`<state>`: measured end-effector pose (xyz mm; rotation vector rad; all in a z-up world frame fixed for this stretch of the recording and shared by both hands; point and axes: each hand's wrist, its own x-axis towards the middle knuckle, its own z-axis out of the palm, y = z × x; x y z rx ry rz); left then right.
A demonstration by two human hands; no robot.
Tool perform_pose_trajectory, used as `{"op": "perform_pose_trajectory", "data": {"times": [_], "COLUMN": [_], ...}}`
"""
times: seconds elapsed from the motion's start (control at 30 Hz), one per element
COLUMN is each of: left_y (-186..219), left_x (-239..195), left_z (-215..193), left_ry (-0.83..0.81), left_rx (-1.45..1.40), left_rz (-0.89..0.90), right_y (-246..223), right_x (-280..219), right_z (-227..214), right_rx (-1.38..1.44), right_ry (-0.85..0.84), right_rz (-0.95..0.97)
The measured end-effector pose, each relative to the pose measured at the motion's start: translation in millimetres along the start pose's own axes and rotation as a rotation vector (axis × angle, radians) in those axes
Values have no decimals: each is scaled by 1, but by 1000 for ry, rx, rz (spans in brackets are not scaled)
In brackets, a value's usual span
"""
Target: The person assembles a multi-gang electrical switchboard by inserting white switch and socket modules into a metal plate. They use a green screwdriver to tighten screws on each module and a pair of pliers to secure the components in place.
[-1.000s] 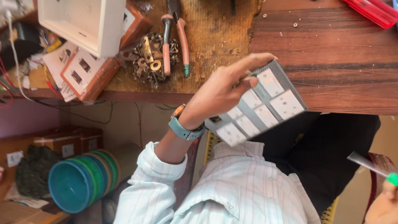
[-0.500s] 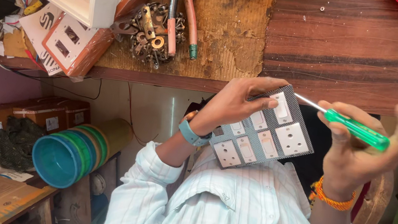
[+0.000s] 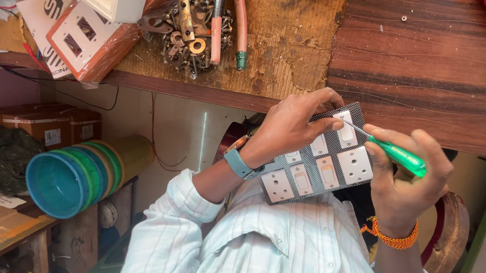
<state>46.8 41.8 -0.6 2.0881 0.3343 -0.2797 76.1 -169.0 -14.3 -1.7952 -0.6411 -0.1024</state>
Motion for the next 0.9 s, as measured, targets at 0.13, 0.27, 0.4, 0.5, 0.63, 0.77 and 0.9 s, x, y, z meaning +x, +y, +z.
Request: {"op": "perform_pose_trajectory", "data": {"times": [0.13,0.27,0.4,0.5,0.63,0.77,0.9], "left_y": [-3,-4,-8,-8,-9,-8,-14], "left_x": [-2,-1,0,-1,-5,-2,-4], "left_z": [2,3,4,3,5,2,3], "left_ry": [11,26,18,29,60,88,56], "left_rx": [8,14,24,40,16,42,26], "left_rz": [0,-6,-8,-10,43,14,-15], "right_y": [-2,-11,-27,-35,-39,-33,-26], "right_x": [4,16,30,46,65,80,75], "right_z": [1,0,-7,-6,-8,-12,-11], "right_rx": [102,75,-72,-186,-297,-332,-233], "right_ry": [-27,-61,-198,-297,-393,-468,-526], "right_rz": [-53,-76,-60,-228,-221,-204,-269]}}
